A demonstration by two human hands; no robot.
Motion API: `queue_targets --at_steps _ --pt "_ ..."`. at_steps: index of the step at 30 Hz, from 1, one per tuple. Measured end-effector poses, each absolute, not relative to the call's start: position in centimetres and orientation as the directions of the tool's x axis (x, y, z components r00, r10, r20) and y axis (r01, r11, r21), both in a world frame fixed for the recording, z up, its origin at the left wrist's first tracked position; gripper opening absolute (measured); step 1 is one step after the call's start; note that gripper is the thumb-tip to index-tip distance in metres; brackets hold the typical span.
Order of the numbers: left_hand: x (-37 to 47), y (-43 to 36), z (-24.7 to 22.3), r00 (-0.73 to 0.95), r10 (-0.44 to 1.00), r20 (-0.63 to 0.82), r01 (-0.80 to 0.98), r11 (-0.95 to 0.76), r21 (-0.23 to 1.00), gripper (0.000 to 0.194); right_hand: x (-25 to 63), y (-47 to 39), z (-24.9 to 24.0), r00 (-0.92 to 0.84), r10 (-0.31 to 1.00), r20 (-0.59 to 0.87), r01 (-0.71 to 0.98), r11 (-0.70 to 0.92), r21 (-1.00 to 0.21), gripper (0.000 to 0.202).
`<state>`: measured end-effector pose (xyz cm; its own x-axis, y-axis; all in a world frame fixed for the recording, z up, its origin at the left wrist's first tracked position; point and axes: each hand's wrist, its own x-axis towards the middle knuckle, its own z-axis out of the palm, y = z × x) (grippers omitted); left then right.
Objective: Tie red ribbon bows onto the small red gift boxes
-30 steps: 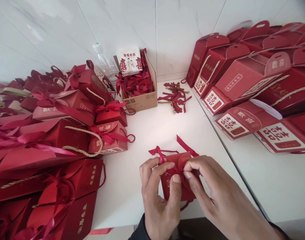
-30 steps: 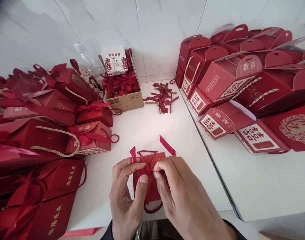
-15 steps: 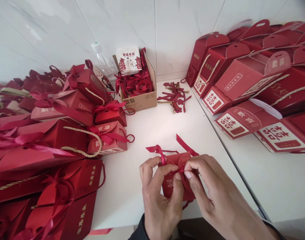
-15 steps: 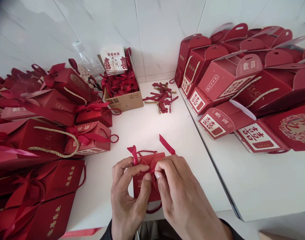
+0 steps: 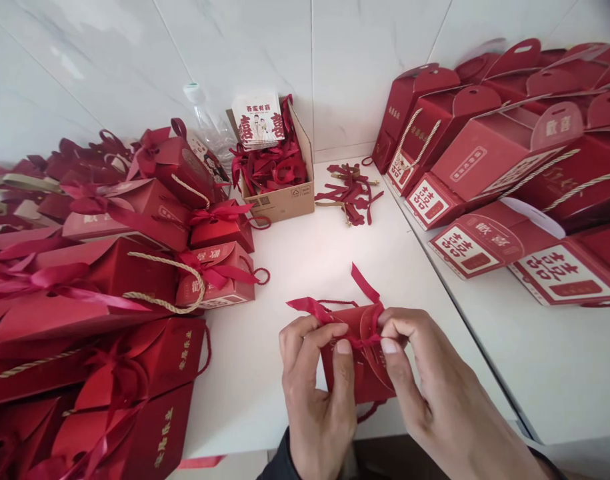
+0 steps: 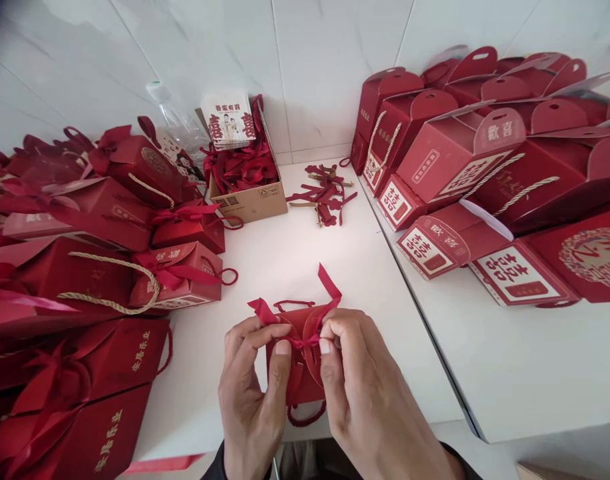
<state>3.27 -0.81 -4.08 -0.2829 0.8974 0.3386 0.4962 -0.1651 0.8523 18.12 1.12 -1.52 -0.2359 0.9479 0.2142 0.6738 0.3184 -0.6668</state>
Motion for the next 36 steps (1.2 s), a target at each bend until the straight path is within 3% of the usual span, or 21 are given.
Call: queue_targets --at_steps 8,14,19,28,32,36 --pt "3.1 -0.4 -4.5 -0.440 0.875 0.202 0.248 -0.098 0.964 0.019 18.6 1.3 -2.2 -0.303 0.921 0.247 0.678 0.390 -0.623 0.011" --pt "3.0 -0.1 -4.3 -0.416 0.881 0.223 0.328 -0.083 0.941 0.016 18.4 1.2 -2.1 -0.282 0.933 0.225 0.674 0.359 -0.646 0.009" --pt "2.8 0.3 -4.1 -0.402 0.900 0.171 0.235 -0.079 0.969 0.013 17.8 1.1 -2.0 -0.190 0.966 0.177 0.660 0.259 -0.706 0.008" --pt "2.6 0.3 -5.0 -0.528 0.844 0.098 0.139 -0.028 0.990 0.010 17.9 1.6 -2.8 -0.221 0.949 0.224 0.635 0.314 -0.706 0.006" --pt "2.3 0.3 -5.1 -0.562 0.821 0.096 0.128 -0.028 0.991 0.005 17.5 1.5 -2.8 -0.175 0.964 0.201 0.629 0.266 -0.730 0.009" --pt "1.8 0.5 -5.2 -0.531 0.846 0.039 0.129 0.035 0.991 0.026 17.8 1.7 -2.6 -0.155 0.969 0.194 0.625 0.249 -0.740 0.011"
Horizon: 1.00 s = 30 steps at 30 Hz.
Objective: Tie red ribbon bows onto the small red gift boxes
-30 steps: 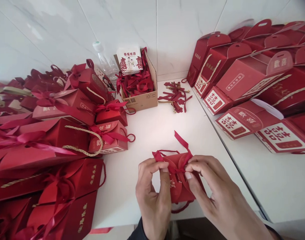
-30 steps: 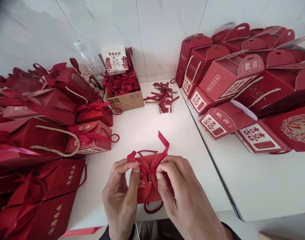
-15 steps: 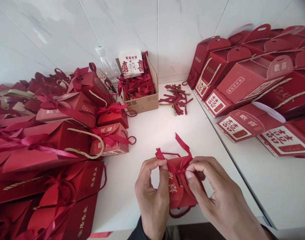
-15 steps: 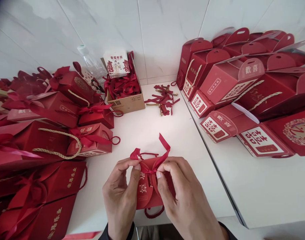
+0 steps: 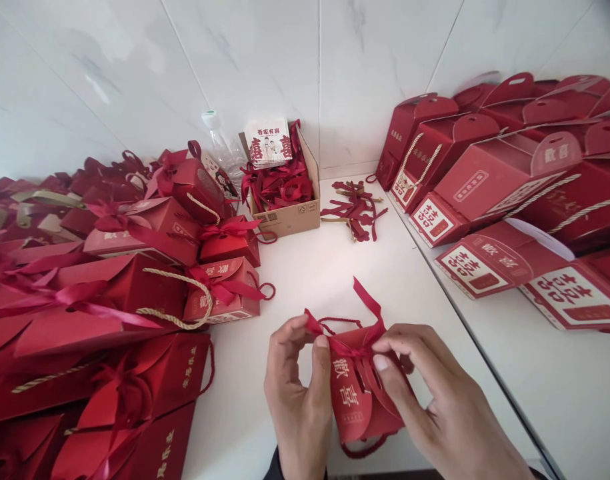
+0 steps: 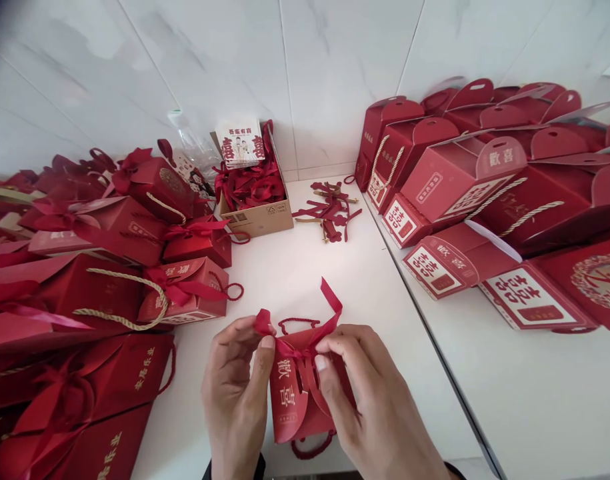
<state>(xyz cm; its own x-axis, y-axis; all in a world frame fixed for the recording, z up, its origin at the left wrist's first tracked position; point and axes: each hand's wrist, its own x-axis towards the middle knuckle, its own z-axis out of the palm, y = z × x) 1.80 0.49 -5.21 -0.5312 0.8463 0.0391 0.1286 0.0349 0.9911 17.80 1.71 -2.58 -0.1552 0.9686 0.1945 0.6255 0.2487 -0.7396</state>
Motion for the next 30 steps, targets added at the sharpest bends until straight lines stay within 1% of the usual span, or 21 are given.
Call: queue_targets --at_steps 2,4,6,8,10,12,15,17,19,23,26,28,30 --pt "1.6 0.4 -5.4 -0.504 0.863 -0.004 0.102 0.065 0.993 0.037 18.5 2.3 -2.6 -0.133 0.969 0.207 0.642 0.243 -0.727 0.018" --pt "1.4 0.1 -5.7 -0.521 0.852 -0.047 0.068 0.096 0.993 0.034 19.5 3.1 -2.8 -0.129 0.967 0.219 0.671 0.248 -0.699 0.027" --pt "1.1 -0.3 -5.7 -0.514 0.851 -0.106 0.063 0.161 0.985 0.031 20.4 4.0 -3.2 -0.168 0.963 0.209 0.697 0.266 -0.666 0.034" --pt "0.8 -0.7 -5.5 -0.452 0.876 -0.169 0.093 0.235 0.968 0.037 21.0 4.8 -3.5 -0.228 0.962 0.153 0.702 0.271 -0.658 0.038" --pt "0.7 -0.7 -5.1 -0.373 0.908 -0.192 0.125 0.254 0.959 0.043 21.2 5.4 -3.6 -0.265 0.960 0.093 0.686 0.255 -0.682 0.033" --pt "0.8 -0.5 -4.5 -0.346 0.923 -0.167 0.111 0.217 0.970 0.042 21.2 5.7 -3.5 -0.278 0.959 0.053 0.660 0.230 -0.715 0.025" --pt "1.2 0.1 -3.9 -0.287 0.950 -0.123 0.030 0.138 0.990 0.034 21.1 5.8 -2.9 -0.255 0.966 0.046 0.637 0.204 -0.744 0.018" --pt "1.5 0.4 -3.7 -0.256 0.960 -0.113 -0.026 0.110 0.994 0.025 21.1 5.4 -2.3 -0.220 0.974 0.062 0.644 0.193 -0.740 0.016" --pt "1.7 0.5 -3.6 -0.269 0.957 -0.111 -0.077 0.093 0.993 0.019 21.2 4.8 -1.9 -0.184 0.980 0.075 0.659 0.180 -0.730 0.016" --pt "1.8 0.1 -3.8 -0.320 0.934 -0.159 -0.174 0.107 0.979 0.018 21.6 3.8 -1.9 -0.074 0.996 0.044 0.673 0.083 -0.735 0.021" --pt "1.6 -0.3 -4.0 -0.402 0.901 -0.165 -0.142 0.117 0.983 0.025 22.2 3.8 -2.3 -0.021 0.999 0.049 0.683 0.050 -0.729 0.022" --pt "1.3 -0.6 -4.2 -0.460 0.875 -0.153 -0.093 0.124 0.988 0.029 22.7 3.9 -2.6 -0.021 0.999 0.050 0.693 0.051 -0.719 0.024" --pt "1.1 -0.8 -4.4 -0.492 0.856 -0.159 -0.088 0.132 0.987 0.031 23.1 4.0 -2.8 -0.021 0.999 0.040 0.701 0.043 -0.712 0.026"
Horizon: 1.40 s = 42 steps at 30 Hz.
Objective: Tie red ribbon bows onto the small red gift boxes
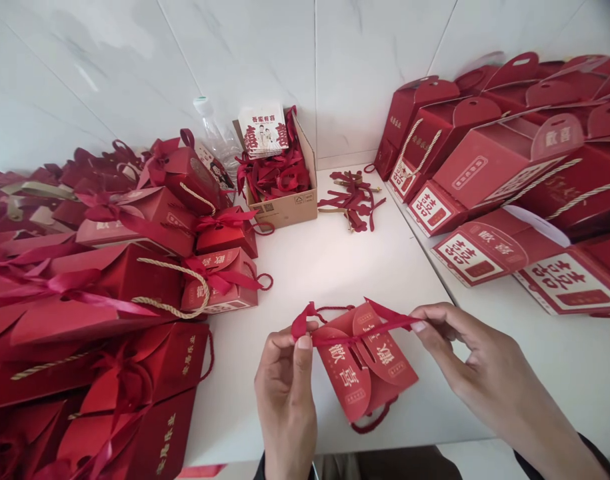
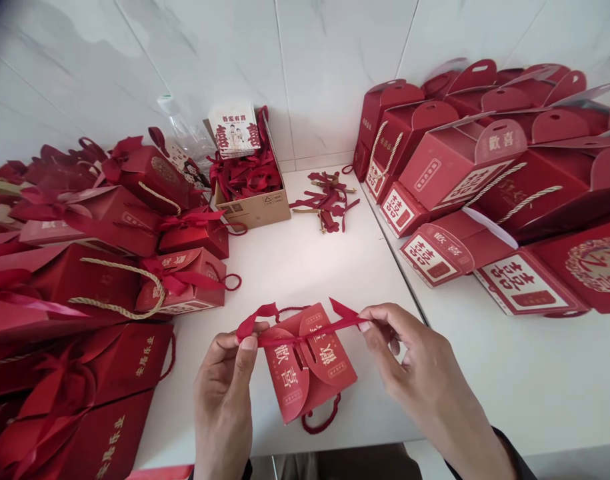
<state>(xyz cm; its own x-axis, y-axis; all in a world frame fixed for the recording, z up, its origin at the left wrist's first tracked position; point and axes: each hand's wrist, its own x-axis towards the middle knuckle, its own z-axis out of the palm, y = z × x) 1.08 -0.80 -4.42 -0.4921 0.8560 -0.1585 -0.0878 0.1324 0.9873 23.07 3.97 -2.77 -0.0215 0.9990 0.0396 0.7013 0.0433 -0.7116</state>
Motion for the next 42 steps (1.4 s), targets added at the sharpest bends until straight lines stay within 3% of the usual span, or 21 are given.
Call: queue_targets --at_steps 16,19,24,26,29,34,38,42 --pt "0.8 -0.6 -4.6 -0.489 0.831 -0.263 -0.214 0.178 0.960 0.035 21.7 2.7 -1.9 0.082 0.996 -0.033 0.665 -0.080 -0.743 0.023" --pt "1.2 -0.5 -3.4 -0.552 0.814 -0.182 -0.123 0.136 0.983 0.029 21.8 2.6 -1.6 0.100 0.995 -0.012 0.666 -0.076 -0.742 0.019" --pt "1.1 -0.4 -1.7 -0.532 0.845 0.051 0.161 0.042 0.986 0.010 22.3 2.4 -0.5 -0.025 0.996 0.082 0.680 0.078 -0.729 0.020" --pt "0.8 -0.3 -1.3 -0.432 0.878 0.208 0.362 -0.043 0.931 0.011 22.2 2.4 0.1 -0.072 0.989 0.131 0.695 0.144 -0.704 0.019" --pt "0.6 -0.2 -1.0 -0.181 0.916 0.358 0.586 -0.192 0.787 0.028 21.6 2.4 0.7 -0.207 0.954 0.218 0.687 0.300 -0.661 0.014" --pt "1.4 -0.5 -0.8 -0.059 0.919 0.390 0.593 -0.282 0.754 0.035 19.9 2.8 0.9 -0.437 0.861 0.260 0.568 0.488 -0.663 0.025" --pt "1.2 -0.4 -1.1 -0.021 0.930 0.368 0.555 -0.295 0.778 0.037 19.2 3.0 0.8 -0.432 0.872 0.230 0.543 0.455 -0.706 0.014" --pt "0.5 -0.2 -1.1 -0.079 0.964 0.254 0.546 -0.172 0.820 0.036 19.2 3.1 0.9 -0.420 0.885 0.200 0.550 0.423 -0.720 0.010"
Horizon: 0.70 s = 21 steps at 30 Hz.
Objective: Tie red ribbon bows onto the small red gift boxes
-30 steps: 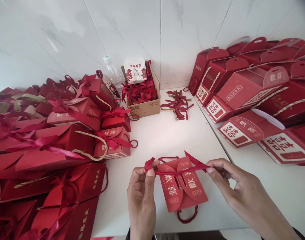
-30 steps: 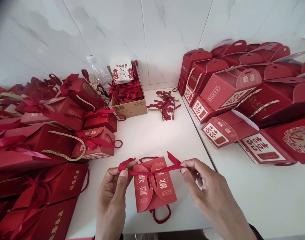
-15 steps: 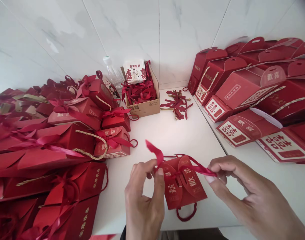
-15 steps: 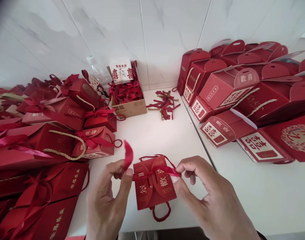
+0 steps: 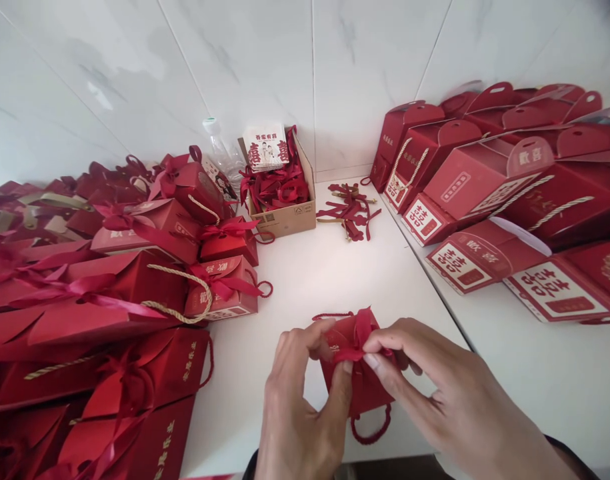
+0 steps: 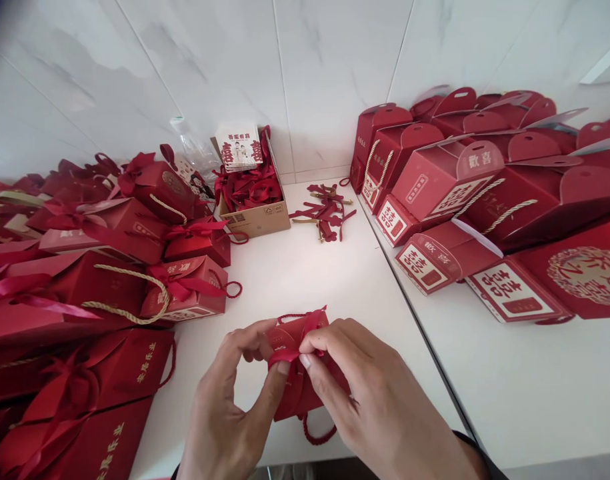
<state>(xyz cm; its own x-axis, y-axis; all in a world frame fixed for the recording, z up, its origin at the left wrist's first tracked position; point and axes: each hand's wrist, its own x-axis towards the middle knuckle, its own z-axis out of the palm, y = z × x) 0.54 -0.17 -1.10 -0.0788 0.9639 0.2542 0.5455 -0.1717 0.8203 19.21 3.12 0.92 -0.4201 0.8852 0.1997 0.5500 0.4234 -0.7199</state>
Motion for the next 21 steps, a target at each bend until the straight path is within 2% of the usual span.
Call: queue_targets --at_steps 3,6,8,10,13,17,21 --pt "0.3 -0.2 -0.7 -0.081 0.983 0.166 0.521 -0.100 0.848 0.007 19.2 3.1 1.1 -0.399 0.894 0.206 0.560 0.416 -0.716 0.007" --pt "0.7 -0.4 -0.4 -0.131 0.987 0.097 0.360 -0.044 0.932 0.013 19.2 3.1 1.0 -0.397 0.893 0.211 0.570 0.420 -0.706 0.008" --pt "1.1 -0.5 -0.4 -0.165 0.984 0.070 0.209 -0.034 0.977 0.009 19.2 3.2 0.9 -0.399 0.895 0.202 0.576 0.415 -0.704 0.011" --pt "1.5 -0.4 -0.5 -0.186 0.978 0.092 0.104 -0.073 0.992 0.010 19.2 3.3 0.7 -0.375 0.906 0.197 0.597 0.399 -0.696 0.017" --pt "1.8 -0.1 -0.8 -0.207 0.959 0.193 0.084 -0.179 0.980 0.016 19.3 3.3 0.6 -0.341 0.919 0.198 0.637 0.381 -0.671 0.025" --pt "1.6 0.6 -1.2 -0.156 0.945 0.289 0.084 -0.279 0.957 0.024 19.6 3.5 0.7 -0.362 0.904 0.228 0.611 0.415 -0.674 0.014" --pt "1.6 0.9 -1.4 -0.123 0.940 0.317 0.050 -0.313 0.948 0.015 19.8 3.8 1.2 -0.398 0.880 0.260 0.579 0.460 -0.673 0.016"
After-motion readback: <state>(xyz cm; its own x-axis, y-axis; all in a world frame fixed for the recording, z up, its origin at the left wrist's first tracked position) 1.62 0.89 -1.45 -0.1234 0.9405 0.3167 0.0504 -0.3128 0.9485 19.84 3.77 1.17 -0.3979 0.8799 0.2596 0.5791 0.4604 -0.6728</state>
